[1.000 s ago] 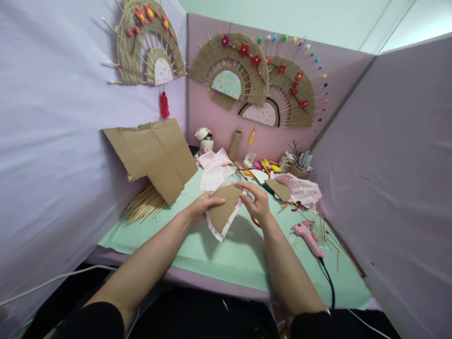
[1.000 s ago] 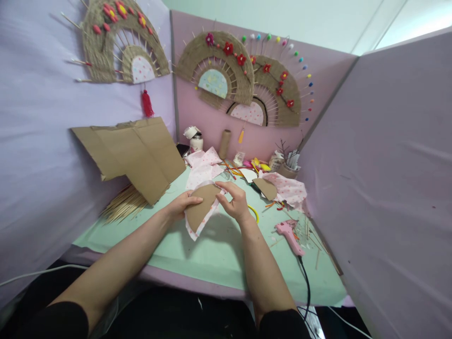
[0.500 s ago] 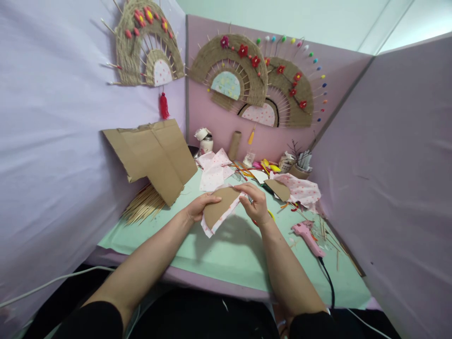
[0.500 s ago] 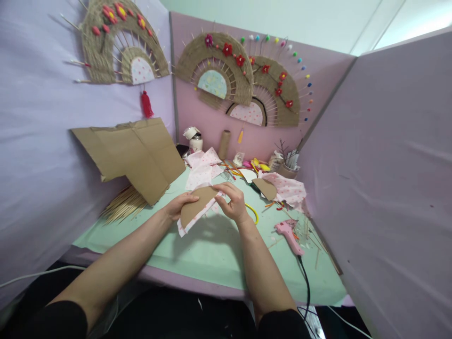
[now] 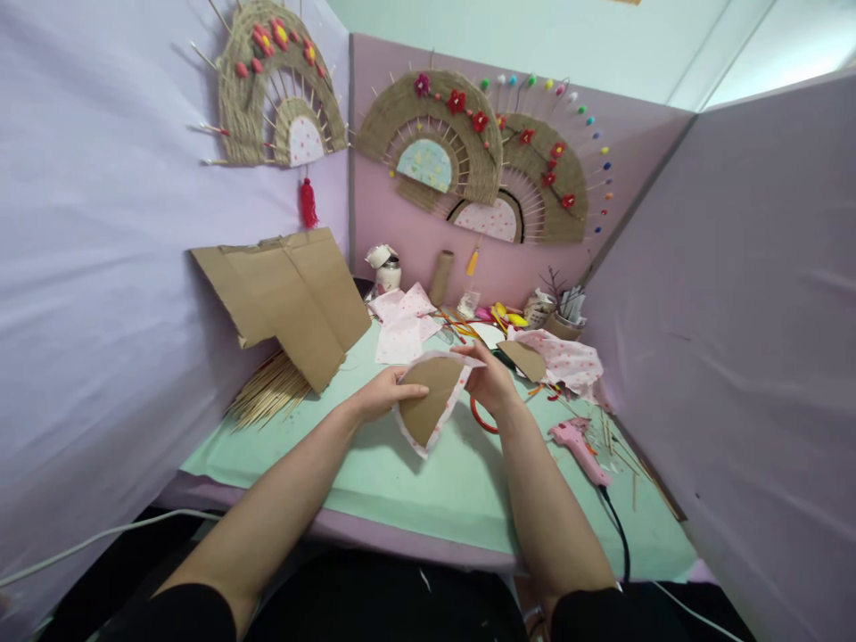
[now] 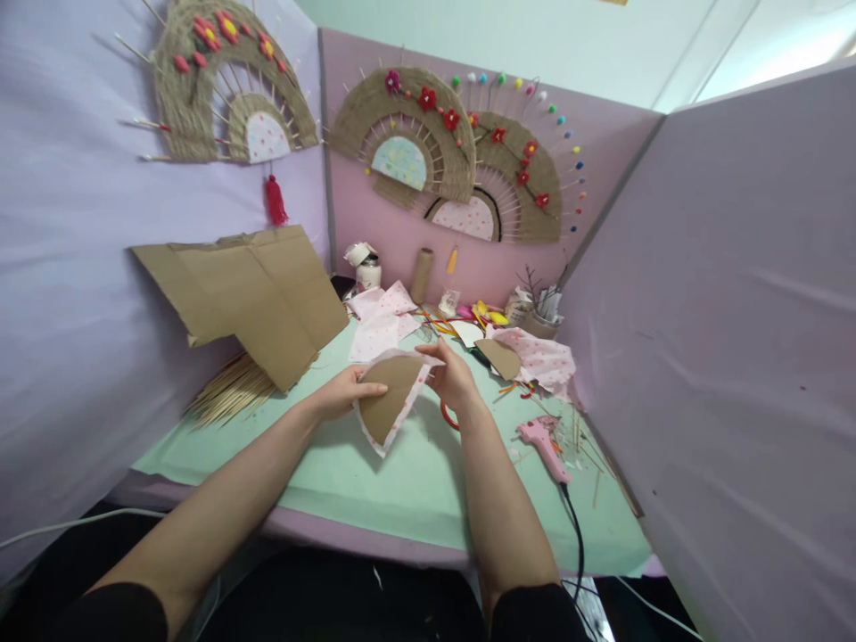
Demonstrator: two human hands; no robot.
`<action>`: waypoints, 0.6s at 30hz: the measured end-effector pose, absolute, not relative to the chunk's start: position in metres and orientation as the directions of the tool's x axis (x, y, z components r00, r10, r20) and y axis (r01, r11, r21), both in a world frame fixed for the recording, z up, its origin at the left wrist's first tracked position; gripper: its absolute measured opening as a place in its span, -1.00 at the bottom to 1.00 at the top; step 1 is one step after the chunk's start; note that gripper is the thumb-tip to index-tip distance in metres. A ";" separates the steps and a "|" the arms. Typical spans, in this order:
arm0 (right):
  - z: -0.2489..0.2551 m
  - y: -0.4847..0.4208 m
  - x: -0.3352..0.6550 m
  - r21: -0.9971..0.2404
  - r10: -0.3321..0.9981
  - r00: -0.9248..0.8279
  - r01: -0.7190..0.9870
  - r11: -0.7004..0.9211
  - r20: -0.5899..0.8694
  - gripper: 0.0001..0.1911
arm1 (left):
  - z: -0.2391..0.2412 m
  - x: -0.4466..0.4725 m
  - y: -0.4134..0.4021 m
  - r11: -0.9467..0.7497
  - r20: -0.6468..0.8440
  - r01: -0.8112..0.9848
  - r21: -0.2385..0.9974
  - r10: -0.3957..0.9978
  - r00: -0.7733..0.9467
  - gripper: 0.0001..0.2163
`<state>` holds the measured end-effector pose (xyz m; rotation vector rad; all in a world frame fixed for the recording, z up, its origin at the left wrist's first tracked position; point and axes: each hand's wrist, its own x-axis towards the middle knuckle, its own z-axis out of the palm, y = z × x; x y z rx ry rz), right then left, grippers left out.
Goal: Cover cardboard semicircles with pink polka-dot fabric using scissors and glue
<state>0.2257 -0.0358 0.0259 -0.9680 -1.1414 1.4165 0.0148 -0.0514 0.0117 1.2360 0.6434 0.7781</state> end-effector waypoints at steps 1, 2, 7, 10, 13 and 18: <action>0.025 -0.036 0.227 -0.971 0.971 -0.222 -0.199 -0.134 -0.089 -0.61 | 0.012 0.014 -0.052 0.135 -0.020 -0.137 0.981 0.781 0.624 -0.66; 0.024 -0.038 0.228 -0.961 0.945 -0.285 -0.173 -0.217 -0.163 -0.65 | 0.012 0.014 -0.052 0.122 -0.022 -0.111 0.986 0.762 0.648 -0.67; 0.027 -0.046 0.230 -0.945 0.903 -0.370 -0.153 -0.290 -0.218 -0.64 | 0.011 0.013 -0.052 0.048 -0.018 -0.027 0.998 0.754 0.656 -0.68; 0.032 -0.048 0.231 -0.952 0.903 -0.388 -0.155 -0.264 -0.187 -0.57 | 0.011 0.013 -0.051 0.021 -0.014 -0.002 1.000 0.762 0.648 -0.68; 0.034 -0.048 0.234 -0.971 0.912 -0.384 -0.120 -0.207 -0.147 -0.55 | 0.010 0.013 -0.049 0.009 -0.016 0.013 1.000 0.768 0.641 -0.67; 0.030 -0.045 0.239 -0.995 0.937 -0.342 -0.044 -0.092 -0.072 -0.58 | 0.009 0.012 -0.047 0.006 -0.004 0.000 1.000 0.771 0.637 -0.69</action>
